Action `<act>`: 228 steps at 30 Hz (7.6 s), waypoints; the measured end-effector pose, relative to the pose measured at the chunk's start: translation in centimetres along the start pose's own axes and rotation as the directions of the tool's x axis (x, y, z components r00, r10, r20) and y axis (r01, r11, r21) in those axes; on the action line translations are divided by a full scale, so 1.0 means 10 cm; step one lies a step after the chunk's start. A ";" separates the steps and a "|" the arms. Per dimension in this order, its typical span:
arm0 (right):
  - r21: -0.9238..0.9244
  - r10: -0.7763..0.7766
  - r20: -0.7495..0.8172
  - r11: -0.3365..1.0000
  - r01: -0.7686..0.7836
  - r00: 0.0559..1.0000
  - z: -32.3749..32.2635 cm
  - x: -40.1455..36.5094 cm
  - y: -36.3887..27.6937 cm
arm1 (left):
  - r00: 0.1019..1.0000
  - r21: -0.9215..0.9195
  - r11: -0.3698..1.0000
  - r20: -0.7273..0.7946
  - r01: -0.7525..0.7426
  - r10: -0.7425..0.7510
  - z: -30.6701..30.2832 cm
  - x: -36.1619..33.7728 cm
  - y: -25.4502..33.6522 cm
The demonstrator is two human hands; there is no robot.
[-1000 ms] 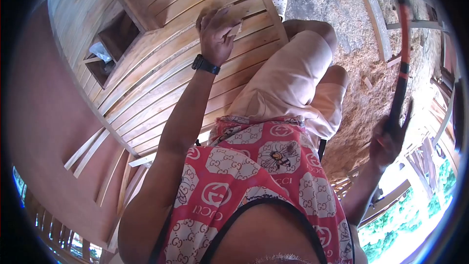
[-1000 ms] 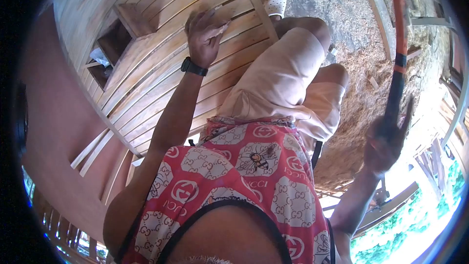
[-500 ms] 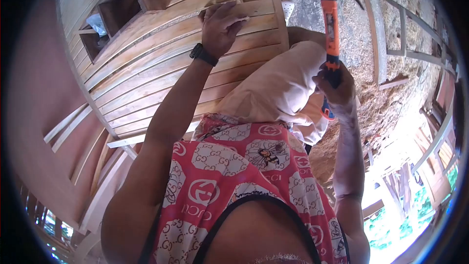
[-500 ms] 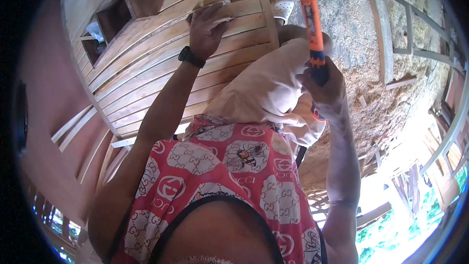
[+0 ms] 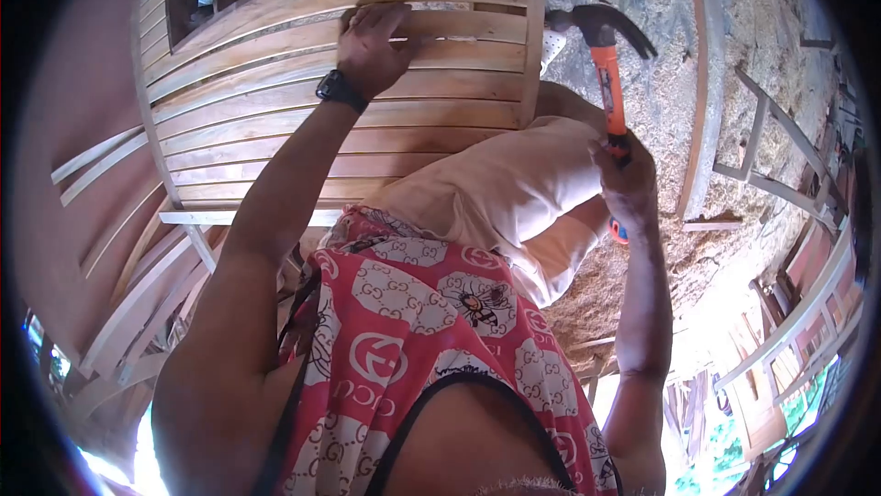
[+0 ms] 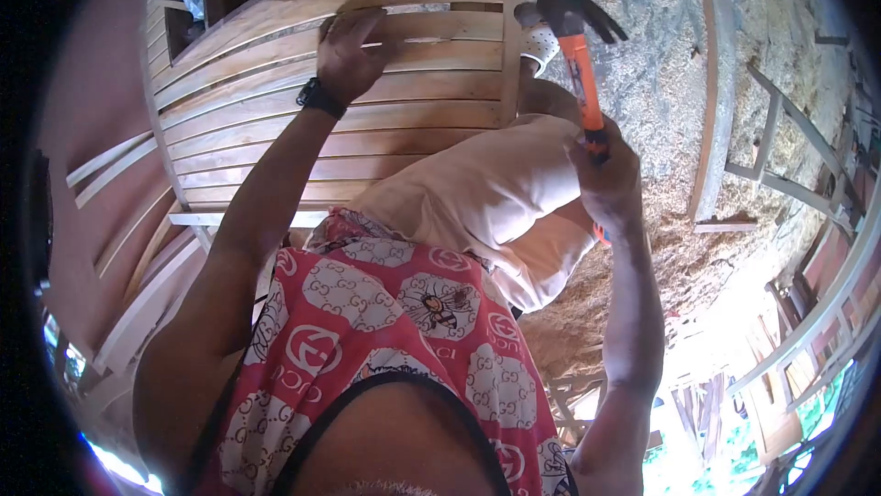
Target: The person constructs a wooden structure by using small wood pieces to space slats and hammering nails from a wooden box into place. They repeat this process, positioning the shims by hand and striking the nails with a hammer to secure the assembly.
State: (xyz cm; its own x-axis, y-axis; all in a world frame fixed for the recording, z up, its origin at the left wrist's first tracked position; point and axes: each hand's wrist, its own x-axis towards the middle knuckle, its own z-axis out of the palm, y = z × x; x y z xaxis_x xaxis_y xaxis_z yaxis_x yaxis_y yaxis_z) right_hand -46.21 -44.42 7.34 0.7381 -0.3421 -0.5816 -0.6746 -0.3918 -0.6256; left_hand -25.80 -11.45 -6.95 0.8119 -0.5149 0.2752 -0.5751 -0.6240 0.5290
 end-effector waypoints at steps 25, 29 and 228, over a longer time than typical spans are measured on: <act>0.111 -0.024 0.113 0.994 0.012 0.993 0.38 -0.01 -0.30 | 0.997 0.112 0.994 -0.071 -0.019 0.027 0.09 -0.05 -0.07; 0.190 -0.050 0.139 0.982 0.023 0.989 0.40 -0.02 -0.23 | 0.983 0.059 0.990 -0.131 -0.126 0.132 0.22 -0.09 -0.18; -0.416 -0.582 0.094 0.714 0.563 0.808 0.48 0.29 -0.32 | 0.802 -0.292 0.829 -0.241 0.477 -0.546 -1.26 -0.72 -1.17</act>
State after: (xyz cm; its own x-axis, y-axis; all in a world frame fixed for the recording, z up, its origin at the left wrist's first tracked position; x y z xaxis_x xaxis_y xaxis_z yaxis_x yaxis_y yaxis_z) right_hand -41.97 -40.08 5.16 0.9875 0.0322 -0.1543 -0.0603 -0.8276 -0.5581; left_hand -23.62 6.99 -4.97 0.9897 0.0697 0.1252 -0.0601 -0.5911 0.8044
